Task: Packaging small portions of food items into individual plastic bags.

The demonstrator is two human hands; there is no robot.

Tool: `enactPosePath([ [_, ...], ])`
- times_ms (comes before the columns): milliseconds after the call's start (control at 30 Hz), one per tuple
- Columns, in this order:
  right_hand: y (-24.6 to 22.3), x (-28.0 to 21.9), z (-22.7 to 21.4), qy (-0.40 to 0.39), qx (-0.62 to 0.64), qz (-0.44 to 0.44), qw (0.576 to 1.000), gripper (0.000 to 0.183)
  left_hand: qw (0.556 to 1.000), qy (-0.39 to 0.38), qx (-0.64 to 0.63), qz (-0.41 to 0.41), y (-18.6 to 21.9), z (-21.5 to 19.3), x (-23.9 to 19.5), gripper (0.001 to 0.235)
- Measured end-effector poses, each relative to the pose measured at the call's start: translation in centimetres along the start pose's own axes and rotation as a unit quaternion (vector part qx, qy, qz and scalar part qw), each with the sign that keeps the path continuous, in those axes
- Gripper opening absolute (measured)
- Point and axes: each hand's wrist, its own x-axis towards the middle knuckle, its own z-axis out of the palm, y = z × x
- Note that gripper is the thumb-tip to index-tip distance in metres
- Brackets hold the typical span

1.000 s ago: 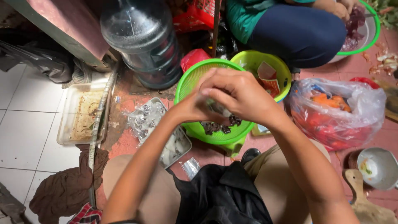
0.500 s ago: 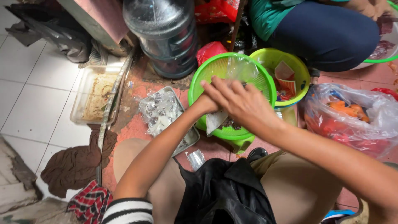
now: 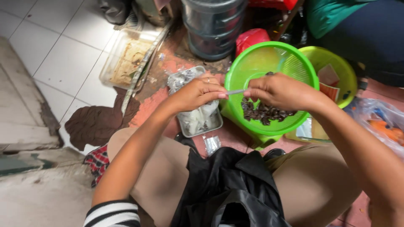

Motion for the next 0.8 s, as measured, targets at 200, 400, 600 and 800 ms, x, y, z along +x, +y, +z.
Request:
enactPosePath([
  [200,-2.5,5.3,2.3,0.015,0.537,0.328,0.777,0.035,0.926,0.117,0.357,0.024,1.1,-4.3,-2.0,0.011],
  [400,-2.4,8.3,11.8,0.039,0.788,0.254,0.560,0.029,0.888,0.368,-0.250,-0.122,1.5,-2.8,-2.4,0.011],
  [600,1.1,7.3,16.5,0.164,0.492,0.347,0.781,0.010,0.935,0.308,0.106,-0.138,-7.6,2.8,-5.9,0.010],
  [800,-2.3,7.1,21.1,0.253,0.089,0.211,0.940,0.033,0.813,0.523,0.067,-0.249,-14.4,11.1,-6.2,0.019],
])
